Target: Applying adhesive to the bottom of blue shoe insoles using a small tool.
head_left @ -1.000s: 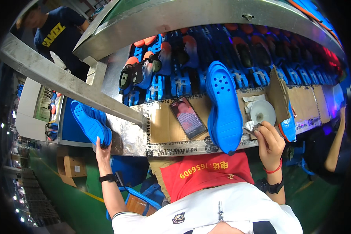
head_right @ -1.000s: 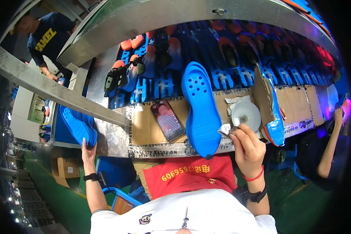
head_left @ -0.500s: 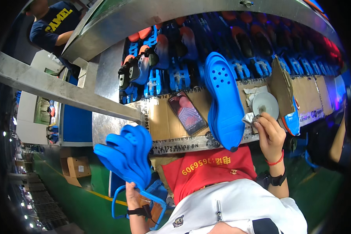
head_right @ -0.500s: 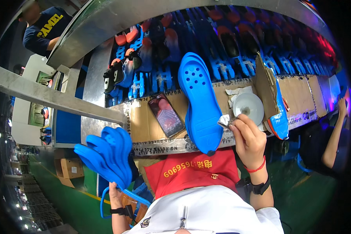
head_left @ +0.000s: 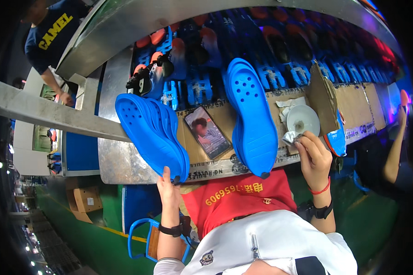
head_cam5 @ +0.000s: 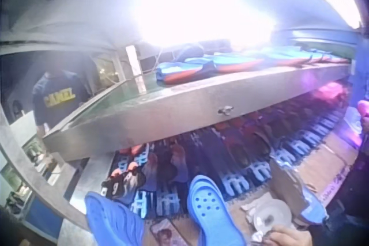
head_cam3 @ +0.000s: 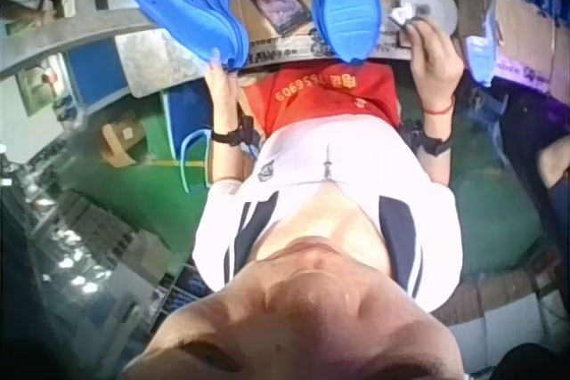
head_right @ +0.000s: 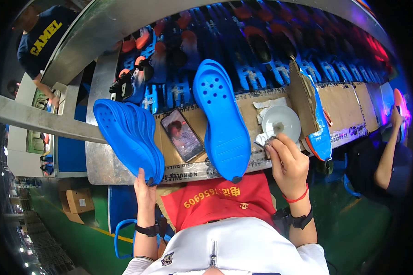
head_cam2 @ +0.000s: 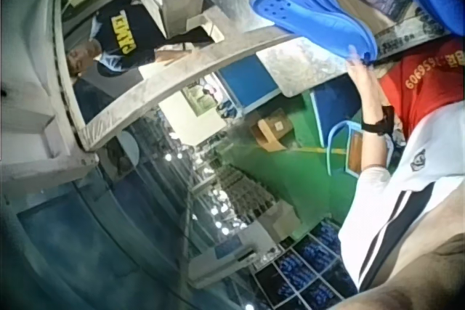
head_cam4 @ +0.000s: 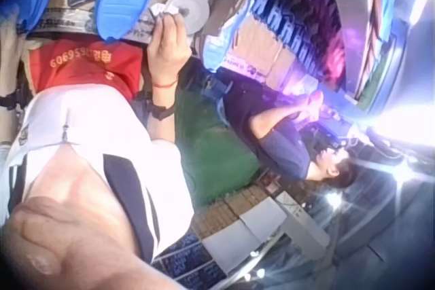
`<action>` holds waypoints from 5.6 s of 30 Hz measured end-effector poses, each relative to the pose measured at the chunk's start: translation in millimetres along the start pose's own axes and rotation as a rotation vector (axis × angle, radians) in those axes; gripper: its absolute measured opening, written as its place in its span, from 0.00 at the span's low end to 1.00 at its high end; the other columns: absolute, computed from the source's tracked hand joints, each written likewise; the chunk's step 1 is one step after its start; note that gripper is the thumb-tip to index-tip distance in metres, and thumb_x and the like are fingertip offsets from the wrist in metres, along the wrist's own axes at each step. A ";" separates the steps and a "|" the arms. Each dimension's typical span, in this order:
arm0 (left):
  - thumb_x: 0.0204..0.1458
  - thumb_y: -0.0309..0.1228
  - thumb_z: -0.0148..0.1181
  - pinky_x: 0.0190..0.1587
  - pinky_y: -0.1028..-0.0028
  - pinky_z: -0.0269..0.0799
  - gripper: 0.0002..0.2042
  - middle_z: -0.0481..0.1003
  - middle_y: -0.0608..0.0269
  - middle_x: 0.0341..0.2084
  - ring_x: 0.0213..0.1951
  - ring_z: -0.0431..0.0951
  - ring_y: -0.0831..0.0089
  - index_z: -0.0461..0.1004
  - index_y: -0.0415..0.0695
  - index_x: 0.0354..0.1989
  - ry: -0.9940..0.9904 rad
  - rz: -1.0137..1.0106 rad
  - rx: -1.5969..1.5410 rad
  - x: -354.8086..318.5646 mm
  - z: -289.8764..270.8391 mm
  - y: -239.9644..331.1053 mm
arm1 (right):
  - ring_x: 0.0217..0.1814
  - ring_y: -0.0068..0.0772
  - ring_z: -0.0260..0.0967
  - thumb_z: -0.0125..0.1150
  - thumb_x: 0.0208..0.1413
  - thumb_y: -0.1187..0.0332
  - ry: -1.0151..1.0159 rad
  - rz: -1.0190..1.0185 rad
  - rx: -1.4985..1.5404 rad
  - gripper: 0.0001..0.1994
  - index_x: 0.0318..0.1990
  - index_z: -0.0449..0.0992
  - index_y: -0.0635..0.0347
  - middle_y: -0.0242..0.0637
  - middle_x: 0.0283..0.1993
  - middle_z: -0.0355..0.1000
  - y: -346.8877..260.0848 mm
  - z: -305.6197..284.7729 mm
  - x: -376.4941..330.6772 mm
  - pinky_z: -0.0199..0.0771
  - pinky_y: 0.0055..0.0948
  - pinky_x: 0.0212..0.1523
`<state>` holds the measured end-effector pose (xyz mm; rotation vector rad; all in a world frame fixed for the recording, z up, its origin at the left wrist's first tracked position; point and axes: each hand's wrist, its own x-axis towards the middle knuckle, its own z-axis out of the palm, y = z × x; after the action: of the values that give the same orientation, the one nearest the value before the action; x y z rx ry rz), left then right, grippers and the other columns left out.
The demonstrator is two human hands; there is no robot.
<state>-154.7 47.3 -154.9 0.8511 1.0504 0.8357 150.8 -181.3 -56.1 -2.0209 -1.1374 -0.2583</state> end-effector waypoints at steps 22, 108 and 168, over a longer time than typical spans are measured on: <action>0.47 0.23 0.69 0.37 0.75 0.77 0.31 0.62 0.55 0.49 0.37 0.76 0.72 0.57 0.35 0.57 -0.541 0.302 0.835 -44.3 173.4 6.4 | 0.27 0.45 0.75 0.62 0.53 0.69 -0.131 -0.003 -0.396 0.05 0.35 0.76 0.58 0.39 0.42 0.74 56.5 21.9 9.8 0.75 0.37 0.27; 0.47 0.19 0.64 0.38 0.71 0.81 0.30 0.79 0.47 0.34 0.35 0.84 0.64 0.61 0.29 0.61 -0.572 0.674 0.448 -63.1 207.7 28.2 | 0.24 0.39 0.75 0.69 0.41 0.81 -0.101 -0.180 0.059 0.10 0.33 0.77 0.65 0.47 0.37 0.76 -16.9 -17.0 8.3 0.72 0.27 0.22; 0.48 0.19 0.65 0.43 0.71 0.81 0.31 0.75 0.50 0.44 0.42 0.81 0.67 0.59 0.30 0.62 -0.611 0.623 0.505 -66.3 206.0 32.5 | 0.22 0.36 0.72 0.71 0.38 0.77 -0.079 -0.356 -0.016 0.11 0.32 0.77 0.65 0.48 0.37 0.75 -7.0 -21.2 9.1 0.69 0.26 0.20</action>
<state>17.0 -35.0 -47.0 1.7884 0.4376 0.7388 154.5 -188.8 -33.4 -1.8459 -1.5490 -0.3691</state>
